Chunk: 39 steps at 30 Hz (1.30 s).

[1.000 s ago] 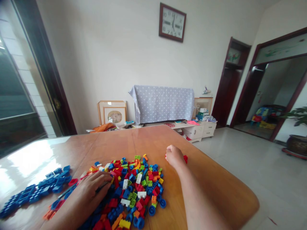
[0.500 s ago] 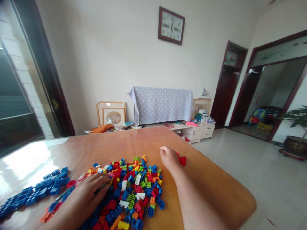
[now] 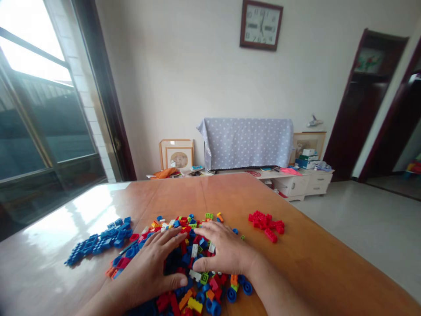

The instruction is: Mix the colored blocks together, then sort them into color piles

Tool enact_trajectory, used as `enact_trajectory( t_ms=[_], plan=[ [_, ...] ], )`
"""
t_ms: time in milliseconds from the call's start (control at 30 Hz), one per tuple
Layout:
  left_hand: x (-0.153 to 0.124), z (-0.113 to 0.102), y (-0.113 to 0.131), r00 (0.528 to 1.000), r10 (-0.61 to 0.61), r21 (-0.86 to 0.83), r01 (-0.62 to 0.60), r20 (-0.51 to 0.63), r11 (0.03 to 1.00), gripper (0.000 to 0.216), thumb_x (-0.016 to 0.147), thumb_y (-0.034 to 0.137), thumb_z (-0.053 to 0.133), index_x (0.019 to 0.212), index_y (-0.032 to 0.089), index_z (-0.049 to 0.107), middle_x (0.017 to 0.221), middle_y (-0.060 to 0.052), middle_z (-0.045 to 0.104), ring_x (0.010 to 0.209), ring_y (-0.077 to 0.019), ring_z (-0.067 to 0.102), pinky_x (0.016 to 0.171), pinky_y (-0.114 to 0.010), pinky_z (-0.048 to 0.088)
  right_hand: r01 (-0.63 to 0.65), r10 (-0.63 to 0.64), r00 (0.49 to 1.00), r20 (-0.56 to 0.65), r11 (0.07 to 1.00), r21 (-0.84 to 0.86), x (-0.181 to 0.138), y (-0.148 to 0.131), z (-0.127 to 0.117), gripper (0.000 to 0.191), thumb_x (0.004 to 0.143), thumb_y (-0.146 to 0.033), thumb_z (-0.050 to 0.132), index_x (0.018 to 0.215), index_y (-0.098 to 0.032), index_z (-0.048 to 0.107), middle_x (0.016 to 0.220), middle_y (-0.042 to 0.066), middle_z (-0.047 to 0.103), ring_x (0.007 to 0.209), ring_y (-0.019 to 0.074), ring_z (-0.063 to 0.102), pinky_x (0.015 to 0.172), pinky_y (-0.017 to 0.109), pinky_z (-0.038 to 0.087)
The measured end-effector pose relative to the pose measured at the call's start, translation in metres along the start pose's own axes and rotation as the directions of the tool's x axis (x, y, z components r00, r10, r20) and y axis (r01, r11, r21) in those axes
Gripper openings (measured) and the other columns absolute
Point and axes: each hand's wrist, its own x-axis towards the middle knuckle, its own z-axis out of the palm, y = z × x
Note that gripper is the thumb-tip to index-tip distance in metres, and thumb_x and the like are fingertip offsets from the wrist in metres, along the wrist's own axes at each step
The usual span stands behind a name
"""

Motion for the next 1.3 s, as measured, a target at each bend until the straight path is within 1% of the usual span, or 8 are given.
enact_trajectory(
  t_ms=[67,167,400,600,733,967,1133,1300],
  plan=[
    [0.0,0.001,0.0,1.0,0.005,0.018,-0.006,0.016,1.0,0.096,0.066,0.077,0.072,0.148,0.033,0.049,0.152,-0.011,0.051,0.137,-0.0406,0.047,0.114,-0.062,0.034,0.019,-0.017,0.997,0.071,1.0,-0.023,0.002,-0.006,0.008,0.096,0.07,-0.075,0.071,0.152,-0.035,0.042,0.164,0.008,0.032,0.15,0.0361,0.027,0.122,0.055,0.02],
    [0.0,0.004,-0.001,0.999,-0.036,0.028,0.036,0.019,0.999,0.081,0.074,0.068,0.072,0.145,0.033,0.053,0.151,-0.009,0.052,0.137,-0.0374,0.048,0.114,-0.059,0.034,0.004,0.001,0.997,0.076,0.998,-0.067,0.006,-0.007,0.016,0.088,0.075,-0.07,0.07,0.151,-0.033,0.045,0.161,0.009,0.037,0.148,0.0351,0.031,0.121,0.054,0.023],
    [0.003,0.003,0.005,0.996,-0.09,0.066,0.089,0.011,0.994,0.053,0.078,0.031,0.074,0.129,0.033,0.061,0.131,-0.005,0.064,0.121,-0.0307,0.057,0.105,-0.049,0.041,0.001,-0.008,0.996,-0.089,0.997,-0.081,0.013,-0.002,0.023,0.06,0.074,-0.032,0.071,0.132,-0.028,0.061,0.135,0.007,0.062,0.126,0.0291,0.053,0.111,0.043,0.04],
    [0.006,-0.001,0.004,0.99,-0.14,0.084,0.141,-0.021,0.986,0.03,0.08,0.022,0.067,0.11,0.028,0.065,0.112,-0.005,0.066,0.109,-0.0271,0.06,0.094,-0.04,0.046,-0.009,-0.002,0.978,-0.209,0.999,-0.049,0.018,0.009,0.029,0.037,0.079,-0.018,0.059,0.114,-0.028,0.065,0.117,0.005,0.066,0.112,0.0239,0.059,0.098,0.036,0.047],
    [0.006,-0.002,-0.006,0.984,-0.165,0.029,0.167,-0.065,0.985,0.029,0.083,0.017,0.06,0.111,0.026,0.064,0.109,-0.006,0.066,0.106,-0.0252,0.061,0.089,-0.035,0.048,-0.014,0.008,0.971,-0.238,1.0,-0.024,0.019,0.014,0.026,0.026,0.079,-0.014,0.057,0.1,-0.026,0.066,0.104,0.004,0.067,0.101,0.0219,0.062,0.091,0.034,0.048],
    [0.006,-0.002,-0.018,0.947,-0.271,-0.108,0.255,-0.175,0.961,0.029,0.09,0.022,0.057,0.117,0.025,0.063,0.117,-0.007,0.069,0.112,-0.0256,0.063,0.096,-0.037,0.048,0.011,0.023,0.952,-0.307,0.994,0.108,0.019,0.014,0.023,0.02,0.084,-0.019,0.059,0.101,-0.025,0.069,0.101,0.003,0.069,0.097,0.0199,0.064,0.088,0.032,0.048],
    [0.006,-0.004,-0.014,0.933,-0.302,-0.21,0.26,-0.199,0.943,0.032,0.095,0.03,0.055,0.126,0.026,0.061,0.122,-0.007,0.07,0.115,-0.0259,0.064,0.098,-0.038,0.049,0.002,0.055,0.957,-0.285,0.981,0.196,0.017,0.007,0.021,0.015,0.09,-0.032,0.059,0.096,-0.024,0.071,0.097,0.003,0.071,0.095,0.0209,0.066,0.086,0.033,0.05],
    [0.005,-0.002,-0.009,0.952,-0.236,-0.286,0.175,-0.194,0.942,0.037,0.1,0.032,0.049,0.135,0.025,0.056,0.132,-0.008,0.066,0.123,-0.0248,0.06,0.104,-0.038,0.047,-0.024,0.124,0.951,-0.283,0.943,0.332,0.014,0.006,0.02,0.04,0.091,-0.047,0.064,0.125,-0.027,0.063,0.122,0.006,0.069,0.116,0.0238,0.063,0.1,0.037,0.049]
  ],
)
